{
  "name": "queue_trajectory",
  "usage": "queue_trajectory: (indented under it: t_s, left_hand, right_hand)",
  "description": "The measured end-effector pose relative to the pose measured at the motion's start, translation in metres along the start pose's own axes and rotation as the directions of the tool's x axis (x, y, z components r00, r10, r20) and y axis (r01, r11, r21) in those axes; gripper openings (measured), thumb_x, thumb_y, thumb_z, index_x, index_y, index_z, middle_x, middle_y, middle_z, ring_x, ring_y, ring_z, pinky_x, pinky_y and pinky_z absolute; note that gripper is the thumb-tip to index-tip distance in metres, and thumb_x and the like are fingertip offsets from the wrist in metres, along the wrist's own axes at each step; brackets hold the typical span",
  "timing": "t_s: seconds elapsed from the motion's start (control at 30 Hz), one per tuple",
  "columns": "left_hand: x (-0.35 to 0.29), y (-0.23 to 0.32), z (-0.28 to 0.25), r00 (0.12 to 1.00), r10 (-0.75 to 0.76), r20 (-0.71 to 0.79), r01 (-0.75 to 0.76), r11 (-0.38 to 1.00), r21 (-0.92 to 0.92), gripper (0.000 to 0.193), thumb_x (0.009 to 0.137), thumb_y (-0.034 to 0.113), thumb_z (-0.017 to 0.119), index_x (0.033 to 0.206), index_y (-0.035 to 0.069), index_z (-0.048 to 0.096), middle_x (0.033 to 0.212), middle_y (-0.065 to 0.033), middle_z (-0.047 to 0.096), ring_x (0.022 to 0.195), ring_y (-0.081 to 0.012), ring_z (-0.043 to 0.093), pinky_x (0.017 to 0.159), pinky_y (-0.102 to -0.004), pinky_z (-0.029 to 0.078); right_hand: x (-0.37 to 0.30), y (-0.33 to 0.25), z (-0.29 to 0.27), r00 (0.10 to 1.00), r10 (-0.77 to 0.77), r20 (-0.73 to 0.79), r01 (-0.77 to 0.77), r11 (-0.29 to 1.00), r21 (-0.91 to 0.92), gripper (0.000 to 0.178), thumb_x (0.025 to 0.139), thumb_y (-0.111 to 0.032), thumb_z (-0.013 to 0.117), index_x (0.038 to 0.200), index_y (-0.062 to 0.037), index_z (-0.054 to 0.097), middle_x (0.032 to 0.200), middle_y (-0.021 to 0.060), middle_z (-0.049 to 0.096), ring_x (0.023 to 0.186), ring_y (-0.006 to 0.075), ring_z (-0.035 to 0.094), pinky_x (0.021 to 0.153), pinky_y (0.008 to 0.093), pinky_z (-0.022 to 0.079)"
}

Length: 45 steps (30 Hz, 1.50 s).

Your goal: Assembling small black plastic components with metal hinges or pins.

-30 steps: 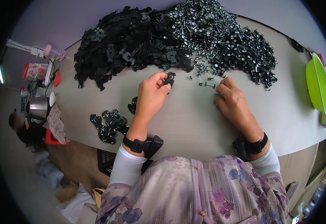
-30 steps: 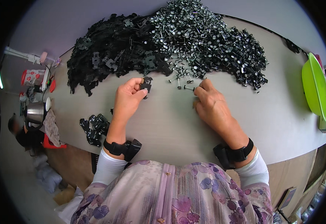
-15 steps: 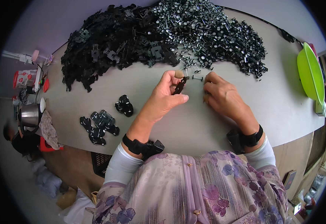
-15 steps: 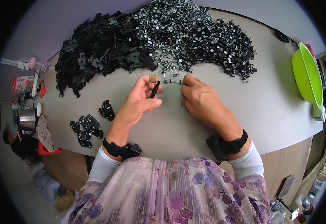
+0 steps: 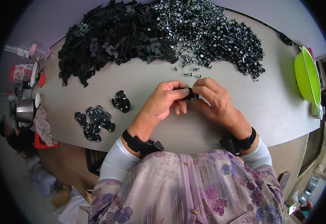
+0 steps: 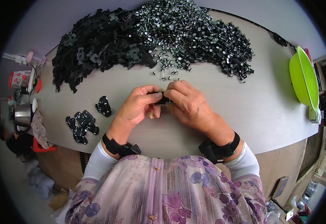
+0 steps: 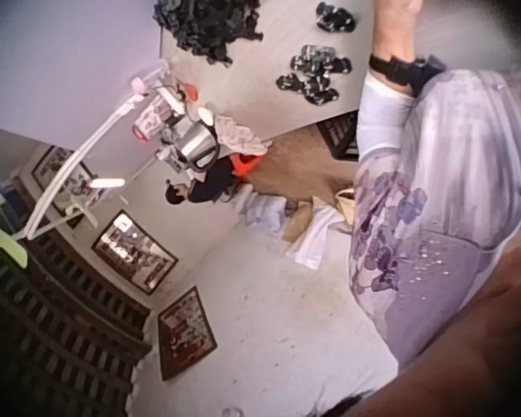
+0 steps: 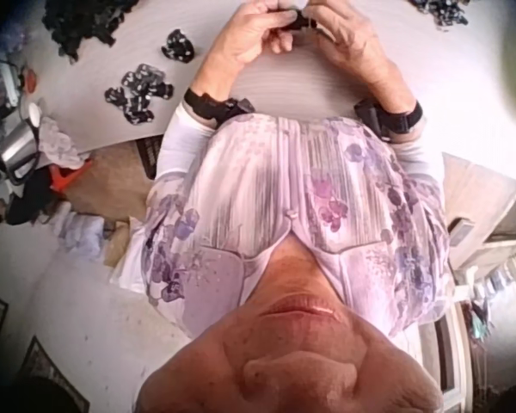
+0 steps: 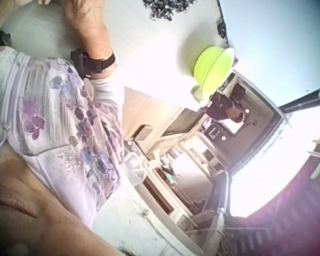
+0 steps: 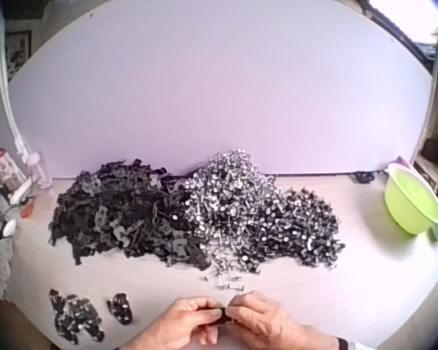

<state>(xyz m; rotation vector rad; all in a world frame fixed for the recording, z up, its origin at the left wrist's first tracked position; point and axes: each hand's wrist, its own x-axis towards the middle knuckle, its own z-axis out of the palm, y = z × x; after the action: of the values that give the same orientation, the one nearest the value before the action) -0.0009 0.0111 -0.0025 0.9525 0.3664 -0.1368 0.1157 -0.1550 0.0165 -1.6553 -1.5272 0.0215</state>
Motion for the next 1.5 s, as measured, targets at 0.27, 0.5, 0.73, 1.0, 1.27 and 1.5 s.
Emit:
queue_trajectory:
  t_s: [0.27,0.5,0.73,1.0,1.27,1.5]
  left_hand:
    - [0.002,-0.013,0.003,0.998,-0.054,0.036,0.063,0.935,-0.348,0.016,0.097,0.014,0.054,0.101,-0.001,0.059,0.081,-0.0057,0.060,0.055,-0.0132,0.053,0.046,-0.0230,0.038]
    - [0.000,-0.010,-0.002,0.991,0.010,0.137,0.037,0.941,-0.335,0.017,0.097,0.015,0.053,0.101,0.000,0.059,0.083,-0.0071,0.062,0.055,-0.0139,0.057,0.047,-0.0254,0.041]
    - [0.002,-0.005,0.007,0.999,0.050,0.000,-0.050,0.999,-0.023,0.018,0.094,0.014,0.056,0.107,0.001,0.058,0.088,-0.0064,0.062,0.063,-0.0140,0.064,0.054,-0.0238,0.050]
    - [0.002,-0.007,0.005,0.999,0.048,0.020,-0.048,0.999,0.022,0.019,0.094,0.014,0.057,0.108,0.001,0.058,0.089,-0.0068,0.062,0.064,-0.0135,0.064,0.055,-0.0240,0.052]
    - [0.003,-0.008,0.006,0.999,0.051,0.009,-0.051,0.998,0.030,0.019,0.095,0.015,0.057,0.107,0.000,0.059,0.089,-0.0073,0.062,0.064,-0.0141,0.065,0.053,-0.0236,0.052]
    - [0.001,-0.009,0.004,0.999,0.049,0.004,-0.049,0.999,0.017,0.018,0.095,0.013,0.057,0.106,-0.001,0.059,0.089,-0.0078,0.062,0.064,-0.0156,0.066,0.051,-0.0241,0.053]
  right_hand:
    - [-0.004,-0.003,0.002,1.000,-0.004,0.024,0.004,1.000,0.005,0.024,0.062,0.005,0.070,0.079,-0.0038,0.056,0.086,0.0084,0.056,0.081,0.0271,0.059,0.066,0.0361,0.050]
    - [-0.006,0.002,0.005,1.000,0.011,-0.015,-0.009,0.988,0.154,0.026,0.071,-0.006,0.075,0.091,-0.0025,0.059,0.089,0.0087,0.056,0.081,0.0256,0.058,0.069,0.0326,0.050]
    - [0.011,0.062,-0.017,0.971,0.201,-0.129,-0.208,0.977,-0.043,0.026,0.076,0.000,0.066,0.101,-0.0010,0.059,0.098,0.0125,0.061,0.085,0.0271,0.062,0.074,0.0337,0.051]
    - [-0.004,0.059,-0.026,0.955,0.297,0.021,-0.293,0.951,-0.099,0.028,0.070,0.010,0.056,0.096,0.0002,0.061,0.095,0.0120,0.062,0.076,0.0308,0.063,0.066,0.0372,0.051]
    - [0.003,0.076,-0.026,0.983,0.157,-0.092,-0.176,0.947,-0.268,0.021,0.071,0.006,0.060,0.091,-0.0009,0.062,0.091,0.0113,0.062,0.078,0.0336,0.061,0.070,0.0409,0.050]
    - [-0.004,0.043,-0.039,0.865,0.500,-0.042,-0.496,0.838,-0.228,0.013,0.070,0.003,0.058,0.083,-0.0004,0.061,0.081,0.0129,0.061,0.072,0.0338,0.061,0.065,0.0398,0.048]
